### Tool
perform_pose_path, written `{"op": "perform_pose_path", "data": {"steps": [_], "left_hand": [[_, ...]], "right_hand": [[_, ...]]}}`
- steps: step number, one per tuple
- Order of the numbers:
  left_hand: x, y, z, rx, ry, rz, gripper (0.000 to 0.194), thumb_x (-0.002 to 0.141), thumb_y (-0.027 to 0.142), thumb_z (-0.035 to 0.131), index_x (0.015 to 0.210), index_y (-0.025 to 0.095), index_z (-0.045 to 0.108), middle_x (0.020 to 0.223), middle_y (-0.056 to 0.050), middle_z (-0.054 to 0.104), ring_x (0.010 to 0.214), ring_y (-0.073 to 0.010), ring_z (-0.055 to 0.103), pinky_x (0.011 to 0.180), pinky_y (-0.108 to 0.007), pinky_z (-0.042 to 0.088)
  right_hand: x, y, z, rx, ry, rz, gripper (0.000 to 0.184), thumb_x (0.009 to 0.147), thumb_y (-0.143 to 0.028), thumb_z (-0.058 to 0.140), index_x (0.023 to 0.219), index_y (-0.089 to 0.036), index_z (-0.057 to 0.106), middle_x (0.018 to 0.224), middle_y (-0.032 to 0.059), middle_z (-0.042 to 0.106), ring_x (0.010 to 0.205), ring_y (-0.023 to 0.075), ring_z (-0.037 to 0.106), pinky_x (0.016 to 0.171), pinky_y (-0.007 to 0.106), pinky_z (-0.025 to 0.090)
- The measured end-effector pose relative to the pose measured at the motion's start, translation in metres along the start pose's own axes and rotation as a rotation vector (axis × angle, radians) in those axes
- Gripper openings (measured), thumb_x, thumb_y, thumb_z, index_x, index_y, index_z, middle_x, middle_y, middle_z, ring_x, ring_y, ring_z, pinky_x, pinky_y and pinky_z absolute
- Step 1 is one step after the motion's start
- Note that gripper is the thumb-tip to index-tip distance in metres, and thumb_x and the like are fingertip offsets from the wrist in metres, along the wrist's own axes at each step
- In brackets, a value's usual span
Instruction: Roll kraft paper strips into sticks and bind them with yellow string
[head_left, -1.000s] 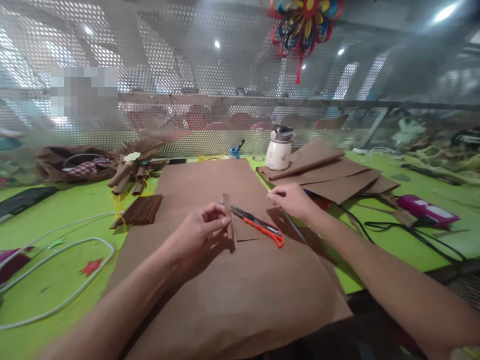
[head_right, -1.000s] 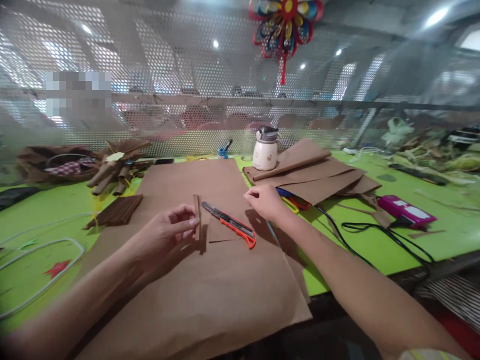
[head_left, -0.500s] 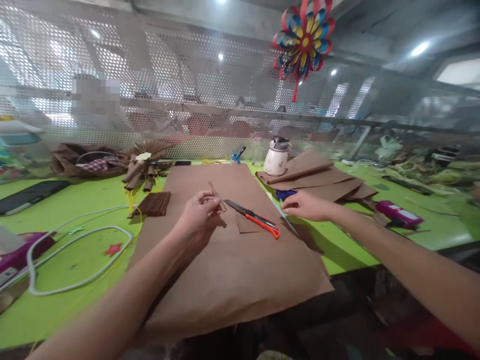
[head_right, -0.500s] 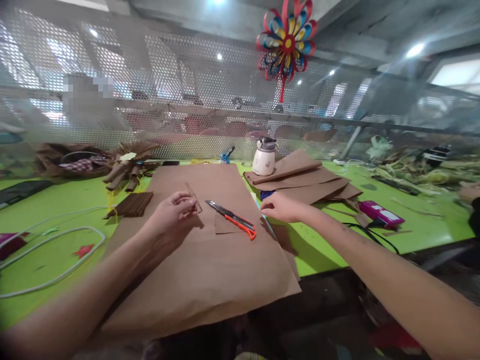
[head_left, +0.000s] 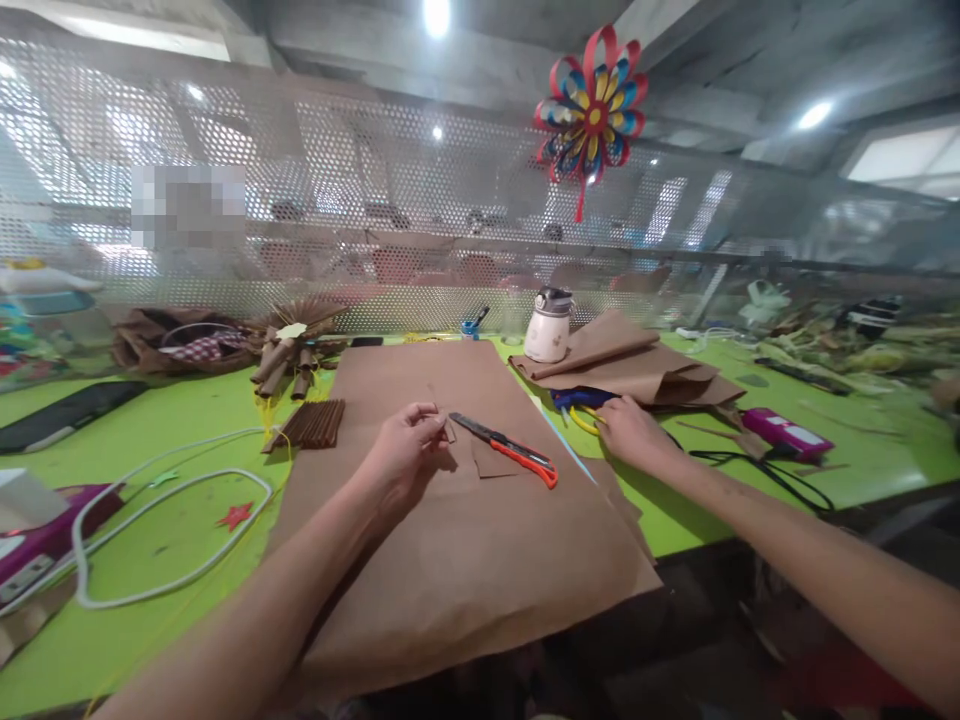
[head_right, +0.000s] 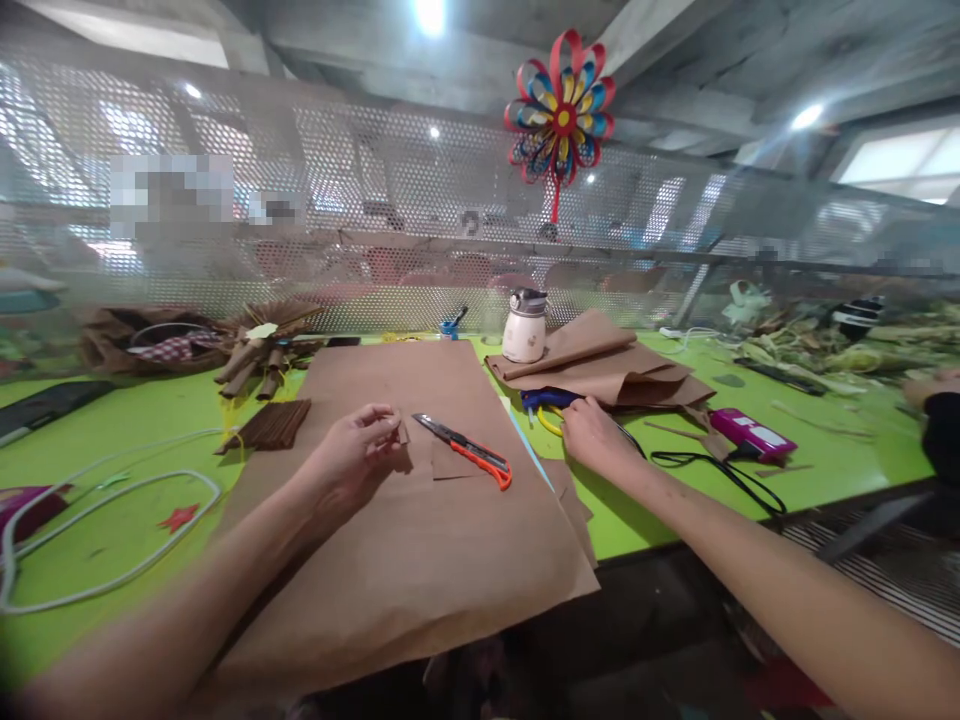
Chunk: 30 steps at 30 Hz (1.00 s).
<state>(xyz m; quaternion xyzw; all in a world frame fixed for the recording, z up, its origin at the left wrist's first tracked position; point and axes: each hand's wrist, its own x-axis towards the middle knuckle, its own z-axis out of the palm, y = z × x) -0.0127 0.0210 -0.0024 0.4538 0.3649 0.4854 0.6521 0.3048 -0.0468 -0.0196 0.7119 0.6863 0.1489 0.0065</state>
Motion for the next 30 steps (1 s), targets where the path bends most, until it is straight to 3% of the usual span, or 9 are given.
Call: {"op": "perform_pose_path", "data": {"steps": [7, 11, 15, 20, 23, 25, 27, 30], "left_hand": [[-0.002, 0.001, 0.0, 0.027, -0.053, -0.014, 0.014, 0.072, 0.013, 0.062, 0.081, 0.015, 0.052, 0.059, 0.001, 0.056, 0.046, -0.0078, 0.05, 0.046, -0.02, 0.046], [0.0, 0.0, -0.002, 0.05, -0.092, -0.029, 0.02, 0.068, 0.018, 0.068, 0.081, 0.015, 0.053, 0.056, 0.002, 0.053, 0.044, -0.0079, 0.048, 0.042, -0.02, 0.043], [0.001, -0.002, -0.003, 0.048, -0.089, 0.001, 0.024, 0.064, 0.022, 0.072, 0.079, 0.015, 0.055, 0.054, 0.003, 0.052, 0.042, -0.0064, 0.045, 0.043, -0.02, 0.042], [0.004, -0.007, -0.005, 0.037, -0.1, -0.004, 0.027, 0.064, 0.025, 0.073, 0.081, 0.016, 0.054, 0.055, 0.003, 0.053, 0.045, -0.009, 0.049, 0.041, -0.02, 0.041], [0.003, -0.009, -0.004, 0.006, -0.119, -0.005, 0.026, 0.064, 0.023, 0.072, 0.082, 0.016, 0.054, 0.054, 0.003, 0.051, 0.043, -0.0095, 0.048, 0.039, -0.021, 0.041], [0.002, -0.009, -0.003, -0.016, -0.122, -0.013, 0.025, 0.064, 0.022, 0.072, 0.08, 0.016, 0.054, 0.053, 0.003, 0.051, 0.042, -0.0092, 0.047, 0.039, -0.021, 0.042], [0.0, -0.006, -0.002, -0.028, -0.107, -0.018, 0.024, 0.064, 0.021, 0.073, 0.077, 0.015, 0.054, 0.053, 0.003, 0.052, 0.043, -0.0088, 0.048, 0.04, -0.021, 0.042], [0.0, -0.003, -0.001, -0.02, -0.074, -0.019, 0.023, 0.063, 0.017, 0.074, 0.075, 0.014, 0.055, 0.054, 0.001, 0.054, 0.046, -0.0087, 0.049, 0.042, -0.019, 0.042]], "right_hand": [[0.006, 0.008, 0.002, -0.017, -0.044, 0.111, 0.028, 0.087, -0.027, 0.043, 0.091, -0.014, 0.068, 0.097, 0.0145, 0.066, 0.098, 0.0275, 0.055, 0.082, 0.034, 0.04], [0.014, 0.012, 0.001, -0.015, -0.145, 0.176, 0.025, 0.087, -0.028, 0.048, 0.097, -0.015, 0.066, 0.096, 0.0144, 0.067, 0.092, 0.0265, 0.061, 0.077, 0.035, 0.044], [0.026, 0.015, -0.003, -0.007, -0.266, 0.203, 0.024, 0.089, -0.032, 0.051, 0.104, -0.016, 0.06, 0.098, 0.0073, 0.064, 0.087, 0.0187, 0.062, 0.076, 0.035, 0.049], [0.043, 0.011, -0.021, -0.012, -0.374, 0.18, 0.025, 0.089, -0.032, 0.053, 0.107, -0.015, 0.057, 0.105, 0.0063, 0.06, 0.09, 0.0173, 0.06, 0.076, 0.036, 0.051], [0.056, 0.012, -0.045, -0.003, -0.417, 0.16, 0.022, 0.087, -0.03, 0.055, 0.101, -0.014, 0.059, 0.095, 0.0051, 0.063, 0.08, 0.0154, 0.061, 0.07, 0.032, 0.051], [0.06, 0.016, -0.062, 0.006, -0.42, 0.163, 0.017, 0.078, -0.021, 0.063, 0.092, -0.012, 0.062, 0.084, 0.0072, 0.064, 0.072, 0.0173, 0.061, 0.062, 0.029, 0.048], [0.055, 0.021, -0.074, 0.03, -0.441, 0.159, 0.017, 0.065, -0.011, 0.065, 0.083, -0.013, 0.063, 0.071, 0.0069, 0.064, 0.064, 0.0194, 0.061, 0.054, 0.027, 0.043], [0.034, 0.03, -0.079, 0.117, -0.543, 0.143, 0.025, 0.056, -0.005, 0.061, 0.078, -0.016, 0.062, 0.053, -0.0007, 0.058, 0.047, 0.0158, 0.057, 0.044, 0.023, 0.037]]}}
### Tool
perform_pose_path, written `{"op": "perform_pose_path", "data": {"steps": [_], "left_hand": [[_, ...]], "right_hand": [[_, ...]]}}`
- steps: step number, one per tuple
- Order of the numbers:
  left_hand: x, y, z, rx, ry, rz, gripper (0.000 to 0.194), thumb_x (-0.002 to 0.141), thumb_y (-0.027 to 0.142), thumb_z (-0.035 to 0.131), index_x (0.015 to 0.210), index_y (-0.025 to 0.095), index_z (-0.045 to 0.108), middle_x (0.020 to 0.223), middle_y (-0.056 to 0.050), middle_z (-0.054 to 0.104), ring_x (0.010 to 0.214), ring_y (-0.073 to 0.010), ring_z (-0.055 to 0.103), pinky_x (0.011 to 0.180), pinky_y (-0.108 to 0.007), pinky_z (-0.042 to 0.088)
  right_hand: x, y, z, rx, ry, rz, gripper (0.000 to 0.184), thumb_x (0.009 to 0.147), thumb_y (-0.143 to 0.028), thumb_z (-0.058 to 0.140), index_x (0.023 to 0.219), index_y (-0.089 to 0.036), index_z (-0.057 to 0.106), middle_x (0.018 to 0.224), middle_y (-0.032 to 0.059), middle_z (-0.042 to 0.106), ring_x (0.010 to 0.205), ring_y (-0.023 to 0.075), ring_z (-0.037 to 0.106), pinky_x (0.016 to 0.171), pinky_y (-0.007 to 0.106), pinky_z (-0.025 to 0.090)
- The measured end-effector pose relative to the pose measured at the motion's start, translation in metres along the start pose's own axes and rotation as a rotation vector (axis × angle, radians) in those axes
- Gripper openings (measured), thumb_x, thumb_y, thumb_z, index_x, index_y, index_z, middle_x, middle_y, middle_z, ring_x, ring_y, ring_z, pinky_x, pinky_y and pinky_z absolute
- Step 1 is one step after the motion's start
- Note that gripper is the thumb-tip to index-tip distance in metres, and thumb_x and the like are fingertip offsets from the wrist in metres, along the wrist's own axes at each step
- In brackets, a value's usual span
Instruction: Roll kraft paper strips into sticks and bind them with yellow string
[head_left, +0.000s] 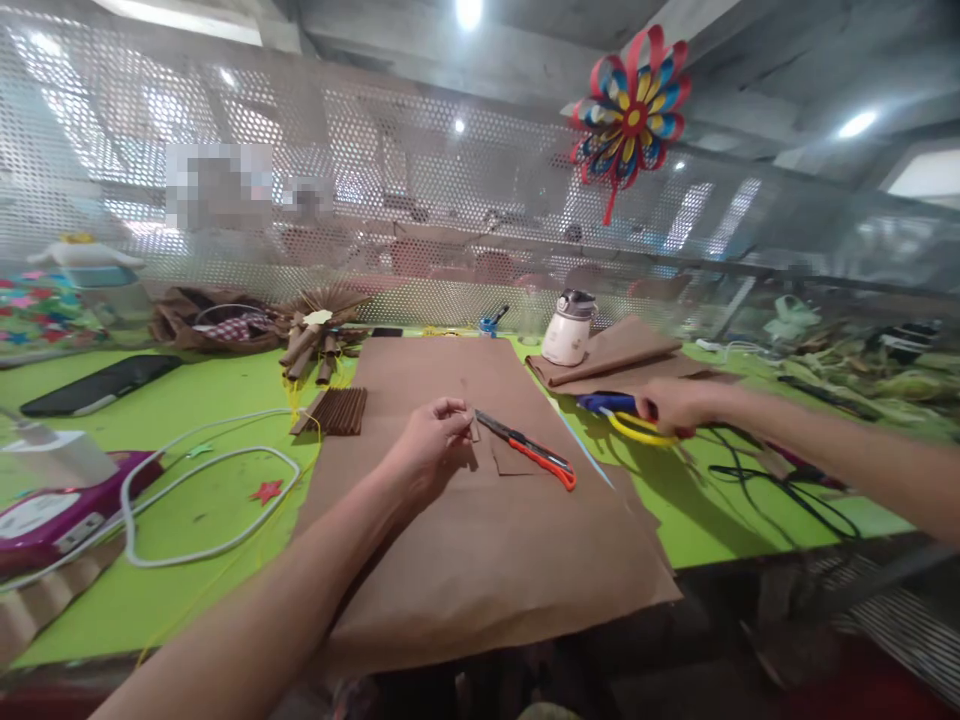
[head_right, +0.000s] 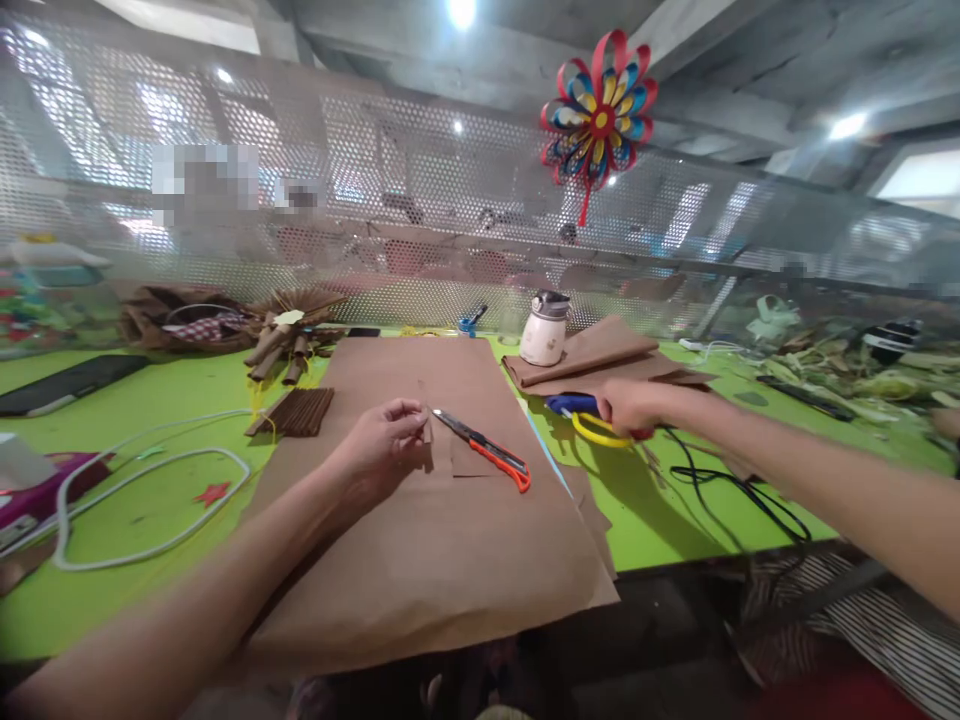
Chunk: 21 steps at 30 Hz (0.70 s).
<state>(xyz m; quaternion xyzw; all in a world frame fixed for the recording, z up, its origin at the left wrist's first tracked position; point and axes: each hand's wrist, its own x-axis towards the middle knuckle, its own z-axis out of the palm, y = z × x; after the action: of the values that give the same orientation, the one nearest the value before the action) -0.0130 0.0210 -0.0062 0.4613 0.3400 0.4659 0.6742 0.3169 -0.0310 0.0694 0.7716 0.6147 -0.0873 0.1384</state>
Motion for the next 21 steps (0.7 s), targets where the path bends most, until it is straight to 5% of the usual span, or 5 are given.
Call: {"op": "perform_pose_path", "data": {"steps": [8, 14, 16, 21], "left_hand": [[-0.002, -0.004, 0.003, -0.003, -0.018, -0.014, 0.019, 0.065, 0.014, 0.071, 0.076, 0.014, 0.055, 0.055, 0.002, 0.052, 0.045, -0.0082, 0.048, 0.043, -0.02, 0.044], [0.0, 0.0, 0.0, -0.004, 0.001, 0.011, 0.017, 0.065, 0.014, 0.07, 0.075, 0.014, 0.057, 0.058, 0.0, 0.055, 0.049, -0.0074, 0.05, 0.044, -0.017, 0.043], [0.001, -0.002, 0.001, -0.01, -0.003, 0.005, 0.018, 0.064, 0.014, 0.072, 0.074, 0.014, 0.057, 0.059, 0.0, 0.055, 0.049, -0.0077, 0.051, 0.045, -0.017, 0.042], [-0.001, -0.007, 0.005, -0.017, -0.014, -0.03, 0.021, 0.063, 0.015, 0.074, 0.074, 0.014, 0.056, 0.055, 0.001, 0.054, 0.045, -0.0083, 0.05, 0.043, -0.02, 0.043]], "right_hand": [[-0.005, 0.023, -0.006, 0.187, -0.006, -0.01, 0.032, 0.052, -0.004, 0.056, 0.08, -0.018, 0.057, 0.053, -0.004, 0.052, 0.042, 0.0101, 0.047, 0.042, 0.021, 0.03], [-0.068, 0.033, 0.027, 0.402, -0.074, -0.047, 0.023, 0.06, -0.003, 0.047, 0.075, -0.02, 0.05, 0.048, -0.0048, 0.044, 0.04, 0.0088, 0.04, 0.042, 0.022, 0.029], [-0.084, 0.043, 0.036, 0.636, -0.12, -0.051, 0.024, 0.057, -0.004, 0.047, 0.073, -0.021, 0.05, 0.047, -0.0049, 0.043, 0.039, 0.0088, 0.038, 0.041, 0.022, 0.027], [-0.072, 0.05, 0.023, 0.842, -0.11, -0.12, 0.024, 0.061, -0.008, 0.045, 0.08, -0.017, 0.054, 0.053, 0.001, 0.053, 0.044, 0.0098, 0.046, 0.043, 0.021, 0.032]]}}
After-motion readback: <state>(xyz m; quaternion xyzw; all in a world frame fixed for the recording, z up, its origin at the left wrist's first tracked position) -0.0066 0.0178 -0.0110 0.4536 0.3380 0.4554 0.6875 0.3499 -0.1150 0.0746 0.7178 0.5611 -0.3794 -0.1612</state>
